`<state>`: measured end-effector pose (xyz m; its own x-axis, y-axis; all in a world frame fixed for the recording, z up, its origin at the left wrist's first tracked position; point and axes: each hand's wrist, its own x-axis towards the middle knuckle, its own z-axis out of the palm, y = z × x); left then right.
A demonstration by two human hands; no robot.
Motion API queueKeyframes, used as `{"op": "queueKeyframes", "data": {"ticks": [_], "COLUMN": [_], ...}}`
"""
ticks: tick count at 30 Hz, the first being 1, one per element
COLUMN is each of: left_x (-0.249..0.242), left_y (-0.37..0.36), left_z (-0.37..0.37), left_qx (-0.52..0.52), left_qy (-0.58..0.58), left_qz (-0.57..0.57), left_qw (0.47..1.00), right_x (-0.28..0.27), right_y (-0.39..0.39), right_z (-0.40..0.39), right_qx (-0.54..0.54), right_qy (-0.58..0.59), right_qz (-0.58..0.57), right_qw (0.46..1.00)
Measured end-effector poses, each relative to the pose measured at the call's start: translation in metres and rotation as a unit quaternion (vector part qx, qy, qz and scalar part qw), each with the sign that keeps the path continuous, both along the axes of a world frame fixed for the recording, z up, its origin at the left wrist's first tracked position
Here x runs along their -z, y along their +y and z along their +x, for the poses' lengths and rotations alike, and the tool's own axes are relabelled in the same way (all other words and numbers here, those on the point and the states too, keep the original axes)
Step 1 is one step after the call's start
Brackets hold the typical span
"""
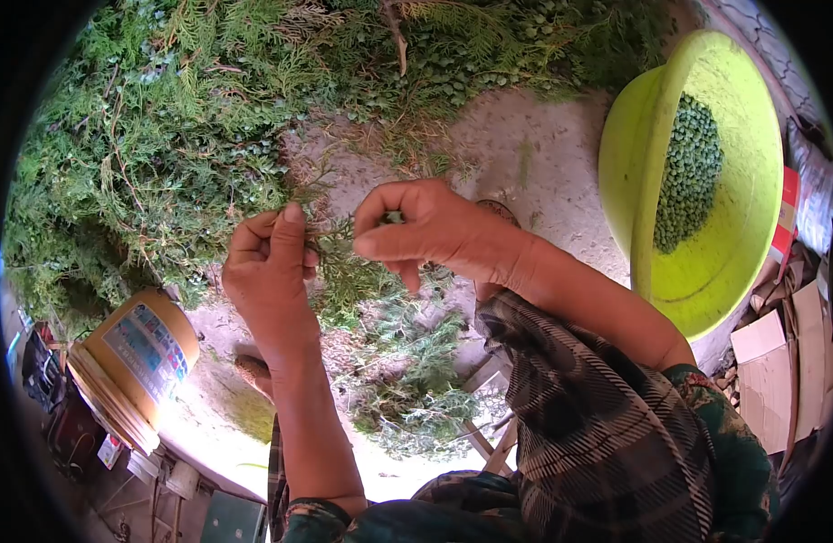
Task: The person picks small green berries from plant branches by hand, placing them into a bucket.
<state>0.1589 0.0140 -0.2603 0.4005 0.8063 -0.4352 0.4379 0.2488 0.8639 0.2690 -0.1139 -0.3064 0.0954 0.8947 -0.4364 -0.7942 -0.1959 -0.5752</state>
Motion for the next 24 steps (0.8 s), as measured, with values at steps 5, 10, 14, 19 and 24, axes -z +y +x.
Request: {"op": "queueKeyframes", "data": {"ticks": [5,10,14,19,24], "left_x": [-0.001,0.006,0.008,0.007,0.008], "left_y": [-0.012,0.001,0.012,0.008,0.005], "left_z": [0.004,-0.001,-0.005,-0.002,-0.003], "left_qx": [0.009,-0.008,-0.044,-0.033,-0.017], "left_qy": [0.002,0.022,0.007,-0.004,-0.014], "left_qz": [0.046,0.038,0.009,0.000,-0.011], "left_qw": [0.999,0.999,0.999,0.999,1.000], "right_x": [-0.012,-0.010,0.011,0.010,0.007], "right_y": [0.015,0.013,0.004,0.009,0.013], "right_z": [-0.005,-0.004,-0.007,-0.015,-0.015], "right_qx": [-0.058,-0.060,0.041,0.027,0.002], "right_qy": [-0.157,-0.134,0.036,-0.079,-0.097], "right_qz": [-0.049,-0.059,-0.030,-0.017,-0.007], "right_qw": [0.985,0.987,0.998,0.996,0.995]}}
